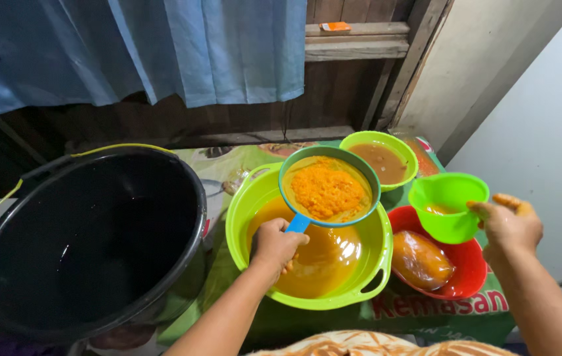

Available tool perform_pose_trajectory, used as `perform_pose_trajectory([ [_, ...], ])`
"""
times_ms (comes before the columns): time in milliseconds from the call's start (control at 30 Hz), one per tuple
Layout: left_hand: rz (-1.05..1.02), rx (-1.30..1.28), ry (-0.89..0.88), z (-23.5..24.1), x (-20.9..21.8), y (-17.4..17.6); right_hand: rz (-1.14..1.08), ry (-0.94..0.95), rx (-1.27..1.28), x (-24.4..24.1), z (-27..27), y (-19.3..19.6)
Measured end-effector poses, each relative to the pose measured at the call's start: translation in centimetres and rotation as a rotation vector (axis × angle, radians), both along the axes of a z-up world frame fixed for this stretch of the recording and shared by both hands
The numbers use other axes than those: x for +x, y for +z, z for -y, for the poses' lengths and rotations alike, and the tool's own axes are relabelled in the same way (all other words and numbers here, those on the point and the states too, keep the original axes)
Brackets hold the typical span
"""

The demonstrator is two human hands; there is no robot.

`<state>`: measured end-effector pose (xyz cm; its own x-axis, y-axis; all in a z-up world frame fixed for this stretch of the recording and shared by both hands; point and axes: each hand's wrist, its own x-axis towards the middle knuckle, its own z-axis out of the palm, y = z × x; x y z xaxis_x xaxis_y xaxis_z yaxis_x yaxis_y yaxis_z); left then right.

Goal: The person strains an orange puree through a sieve into a green basin, repeatedly pressing the pulp with their hand to extract liquid. They periodically add water from a green scoop to aid the process and transfer the remaining pulp into a red bowl.

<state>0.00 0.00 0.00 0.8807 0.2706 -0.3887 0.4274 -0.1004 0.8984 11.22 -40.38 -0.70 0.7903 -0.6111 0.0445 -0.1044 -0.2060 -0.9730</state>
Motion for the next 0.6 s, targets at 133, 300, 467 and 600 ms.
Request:
perform_pose_trajectory([
  [133,0.002,-0.018,-0.006,0.0,0.1,-0.3,0.138,0.127,-0.141,-1.2,-4.8,5.9],
  [300,-0.002,-0.004,-0.013,-0.2,-0.2,-0.4,0.282,0.352,-0.433,-2.7,-10.8,10.4],
  [467,-0.027,0.001,0.002,-0.4,-0.4,-0.3,0.421,0.504,-0.765,-3.5,-15.5,11.3],
  [600,-0.045,-0.011,0.004,-0.8,-0.8,0.1,0.573,0.623,-0.983,-4.1,-17.2,10.9],
])
